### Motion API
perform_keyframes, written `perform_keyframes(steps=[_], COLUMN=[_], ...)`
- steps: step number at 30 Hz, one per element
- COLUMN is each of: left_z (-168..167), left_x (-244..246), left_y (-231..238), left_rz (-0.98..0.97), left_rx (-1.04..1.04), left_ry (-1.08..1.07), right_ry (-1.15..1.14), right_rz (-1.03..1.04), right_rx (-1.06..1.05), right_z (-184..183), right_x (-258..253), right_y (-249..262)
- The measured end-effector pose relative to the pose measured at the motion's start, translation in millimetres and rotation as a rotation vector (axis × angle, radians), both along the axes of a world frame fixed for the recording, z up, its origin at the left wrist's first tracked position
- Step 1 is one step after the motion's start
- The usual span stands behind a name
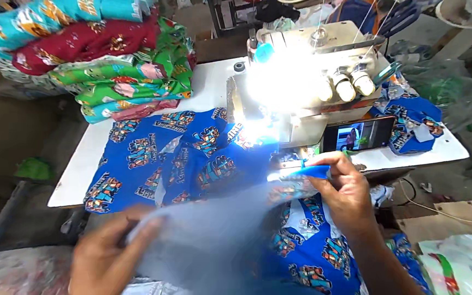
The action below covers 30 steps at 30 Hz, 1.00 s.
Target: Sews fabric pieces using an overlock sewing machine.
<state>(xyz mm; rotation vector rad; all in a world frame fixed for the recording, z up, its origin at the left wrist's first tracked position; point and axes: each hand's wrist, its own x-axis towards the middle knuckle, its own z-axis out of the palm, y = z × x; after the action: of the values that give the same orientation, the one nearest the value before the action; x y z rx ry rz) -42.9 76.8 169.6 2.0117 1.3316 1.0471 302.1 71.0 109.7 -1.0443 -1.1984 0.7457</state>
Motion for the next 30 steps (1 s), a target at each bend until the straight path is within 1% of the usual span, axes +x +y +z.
perform_keyframes(steps=[2,4,7,9,11,13,16,18,20,23,26,28,30], left_z=[12,21,17,13,7,-1,-9,-7,-6,-11,-18,-22,-25], left_x=[-9,0,32,61,96,123,140,140,139,136,138,144,150], left_y=[46,95,158,177,177,170,161,148,137,133,139,153,167], left_rz=[0.063,0.073,0.027,-0.066,-0.210,-0.333,-0.422,-0.417,-0.389,-0.352,-0.339,-0.355,-0.383], left_rx=[0.150,0.203,0.276,0.259,0.238,0.234,0.230,0.220,0.231,0.298,0.418,0.513,0.550], left_ry=[0.204,0.365,0.429,0.407,0.359,0.356,0.294,0.259,0.261,0.263,0.250,0.228,0.207], right_ry=[-0.001,-0.074,-0.143,-0.132,-0.090,-0.074,-0.039,0.048,0.123,0.075,-0.012,-0.052,-0.033], right_rz=[-0.008,-0.025,-0.039,-0.030,0.004,0.014,0.054,0.118,0.120,-0.032,-0.172,-0.202,-0.180], right_rx=[-0.081,-0.141,-0.123,-0.127,-0.130,-0.142,-0.165,-0.157,-0.131,-0.083,-0.012,0.024,0.019], right_z=[2,3,0,-1,1,2,-3,-15,-31,-51,-60,-62,-63], right_x=[-7,-13,-21,-24,-27,-29,-29,-31,-37,-44,-45,-43,-38], right_y=[22,44,72,82,85,84,72,57,42,31,37,45,52])
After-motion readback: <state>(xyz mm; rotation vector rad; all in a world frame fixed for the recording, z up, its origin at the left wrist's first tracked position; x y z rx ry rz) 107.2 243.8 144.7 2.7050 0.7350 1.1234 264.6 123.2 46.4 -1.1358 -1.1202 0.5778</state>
